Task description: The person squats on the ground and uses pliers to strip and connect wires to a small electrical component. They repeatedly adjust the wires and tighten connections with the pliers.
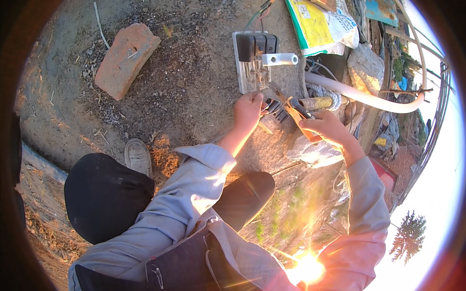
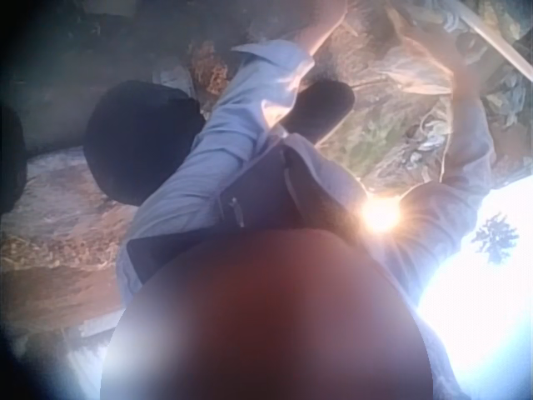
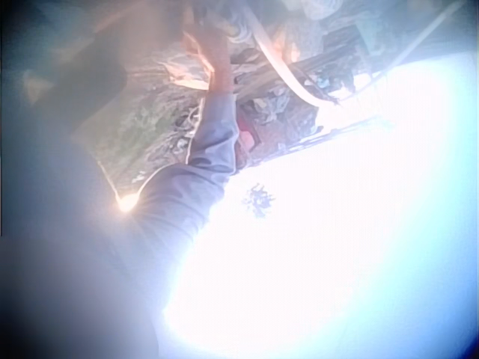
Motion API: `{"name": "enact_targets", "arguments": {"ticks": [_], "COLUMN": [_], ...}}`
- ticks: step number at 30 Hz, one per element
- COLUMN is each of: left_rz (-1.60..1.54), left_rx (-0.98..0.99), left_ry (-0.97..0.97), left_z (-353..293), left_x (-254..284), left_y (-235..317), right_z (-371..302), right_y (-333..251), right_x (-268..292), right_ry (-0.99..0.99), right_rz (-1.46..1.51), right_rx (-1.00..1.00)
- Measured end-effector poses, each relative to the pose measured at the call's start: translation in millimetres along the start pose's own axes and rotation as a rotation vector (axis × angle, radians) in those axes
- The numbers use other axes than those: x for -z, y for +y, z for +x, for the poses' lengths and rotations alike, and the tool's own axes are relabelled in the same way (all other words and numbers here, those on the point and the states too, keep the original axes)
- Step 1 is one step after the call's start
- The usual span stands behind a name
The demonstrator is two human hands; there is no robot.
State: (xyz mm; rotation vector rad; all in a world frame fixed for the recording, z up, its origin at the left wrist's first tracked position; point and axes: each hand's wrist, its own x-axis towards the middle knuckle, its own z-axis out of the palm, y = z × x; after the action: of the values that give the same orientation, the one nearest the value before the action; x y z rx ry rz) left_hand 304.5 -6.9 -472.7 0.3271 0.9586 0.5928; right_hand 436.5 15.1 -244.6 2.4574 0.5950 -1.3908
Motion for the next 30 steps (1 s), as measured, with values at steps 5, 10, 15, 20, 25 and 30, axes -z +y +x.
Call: {"name": "enact_targets", "arguments": {"ticks": [5,10,15,20,25,30], "left_rz": [0.023,-0.004,0.026,-0.015,-0.038,-0.019], "left_rx": [0.007,-0.007,-0.014,-0.035,-0.007,0.01], "left_ry": [-0.008,0.011,-0.014,-0.009,-0.013,-0.028], "left_z": [0,-1,1,3,4,3], "left_x": [1,-1,1,0,0,1], "left_y": [2,1,-1,-5,-6,-3], "right_z": [-15,-32,-23,-15,-10,-7], "right_y": [25,39,22,0,-18,-24], "right_x": [-8,-35,-28,-16,-10,-12], "right_ry": [-0.237,-0.4,0.002,0.583,0.62,0.621], "right_rz": [0.532,0.867,0.186,-0.945,-1.118,-1.164], "right_rx": [0.088,0.162,0.268,0.716,0.817,0.886]}}
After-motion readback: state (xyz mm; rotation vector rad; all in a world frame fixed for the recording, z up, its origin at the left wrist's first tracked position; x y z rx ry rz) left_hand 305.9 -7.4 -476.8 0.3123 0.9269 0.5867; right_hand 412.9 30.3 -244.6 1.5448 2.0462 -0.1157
